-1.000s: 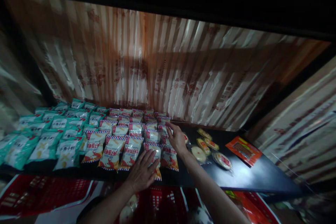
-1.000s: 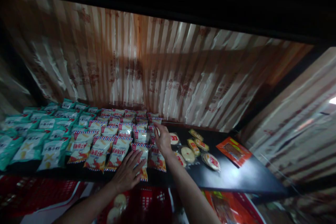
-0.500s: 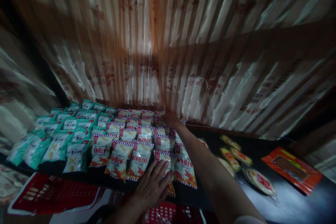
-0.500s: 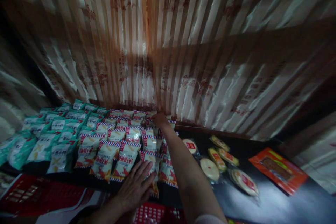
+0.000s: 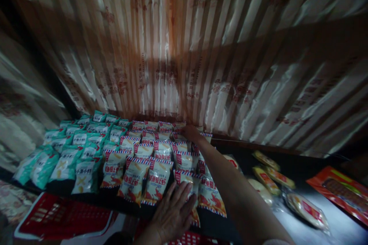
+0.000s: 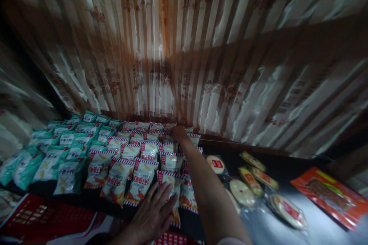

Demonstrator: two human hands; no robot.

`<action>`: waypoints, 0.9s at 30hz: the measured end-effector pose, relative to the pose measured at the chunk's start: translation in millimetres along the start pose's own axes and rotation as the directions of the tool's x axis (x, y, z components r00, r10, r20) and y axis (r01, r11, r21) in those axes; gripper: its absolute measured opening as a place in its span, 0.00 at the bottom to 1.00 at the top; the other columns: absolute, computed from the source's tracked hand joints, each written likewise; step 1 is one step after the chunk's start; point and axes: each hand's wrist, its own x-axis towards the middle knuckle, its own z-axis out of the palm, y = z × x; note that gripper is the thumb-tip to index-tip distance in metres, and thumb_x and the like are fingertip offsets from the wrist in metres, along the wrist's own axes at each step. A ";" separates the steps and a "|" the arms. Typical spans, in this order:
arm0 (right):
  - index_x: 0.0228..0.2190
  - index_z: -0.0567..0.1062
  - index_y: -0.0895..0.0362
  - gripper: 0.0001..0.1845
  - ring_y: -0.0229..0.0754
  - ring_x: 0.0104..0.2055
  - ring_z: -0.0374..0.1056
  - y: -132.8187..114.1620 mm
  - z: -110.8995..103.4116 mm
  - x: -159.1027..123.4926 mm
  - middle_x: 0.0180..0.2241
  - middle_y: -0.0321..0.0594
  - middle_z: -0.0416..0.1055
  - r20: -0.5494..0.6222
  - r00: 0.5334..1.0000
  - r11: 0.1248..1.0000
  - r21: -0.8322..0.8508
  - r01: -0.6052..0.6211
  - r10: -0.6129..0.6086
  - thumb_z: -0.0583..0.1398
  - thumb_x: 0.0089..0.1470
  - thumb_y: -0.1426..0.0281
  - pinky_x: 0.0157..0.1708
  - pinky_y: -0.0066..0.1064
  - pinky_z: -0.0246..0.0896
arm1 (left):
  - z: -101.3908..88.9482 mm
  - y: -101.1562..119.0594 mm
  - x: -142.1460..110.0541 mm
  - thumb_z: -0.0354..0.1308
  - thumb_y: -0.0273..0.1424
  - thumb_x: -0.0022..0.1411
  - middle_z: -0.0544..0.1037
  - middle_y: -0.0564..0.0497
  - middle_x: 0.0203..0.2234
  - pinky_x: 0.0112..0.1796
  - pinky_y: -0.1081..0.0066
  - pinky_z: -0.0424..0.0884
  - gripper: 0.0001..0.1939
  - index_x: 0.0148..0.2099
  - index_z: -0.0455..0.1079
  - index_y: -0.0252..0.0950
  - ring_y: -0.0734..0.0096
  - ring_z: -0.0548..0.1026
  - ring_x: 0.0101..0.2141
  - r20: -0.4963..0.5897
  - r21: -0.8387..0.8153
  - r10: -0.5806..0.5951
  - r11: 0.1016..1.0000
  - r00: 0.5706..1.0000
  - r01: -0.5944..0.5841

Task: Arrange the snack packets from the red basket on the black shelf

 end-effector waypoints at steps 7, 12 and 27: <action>0.41 0.80 0.57 0.17 0.47 0.47 0.73 -1.1 0.6 -0.8 0.42 0.49 0.78 -0.023 0.999 1.000 0.008 -0.022 0.022 0.53 0.55 0.74 0.46 0.32 0.64 | 2.7 0.4 -0.7 0.46 0.41 0.65 0.54 0.49 0.65 0.60 0.60 0.51 0.30 0.67 0.50 0.38 0.60 0.50 0.64 -0.002 0.013 0.003 1.000 1.000 -0.003; 0.38 0.80 0.59 0.15 0.48 0.46 0.73 -0.9 4.1 1.1 0.41 0.51 0.77 -0.054 0.998 0.999 0.032 -0.015 0.016 0.54 0.57 0.72 0.46 0.33 0.64 | 6.0 3.5 -3.0 0.47 0.39 0.66 0.53 0.49 0.66 0.62 0.58 0.45 0.29 0.67 0.51 0.38 0.60 0.49 0.64 0.010 -0.009 -0.019 1.000 1.000 0.019; 0.37 0.78 0.57 0.20 0.47 0.47 0.70 85.7 27.7 -103.4 0.42 0.48 0.76 -0.649 0.724 0.920 0.388 0.048 0.236 0.50 0.58 0.62 0.50 0.40 0.63 | 7.3 5.0 -7.1 0.51 0.37 0.64 0.54 0.46 0.65 0.62 0.57 0.46 0.31 0.67 0.50 0.41 0.58 0.52 0.63 0.006 -0.047 -0.010 0.999 1.000 0.010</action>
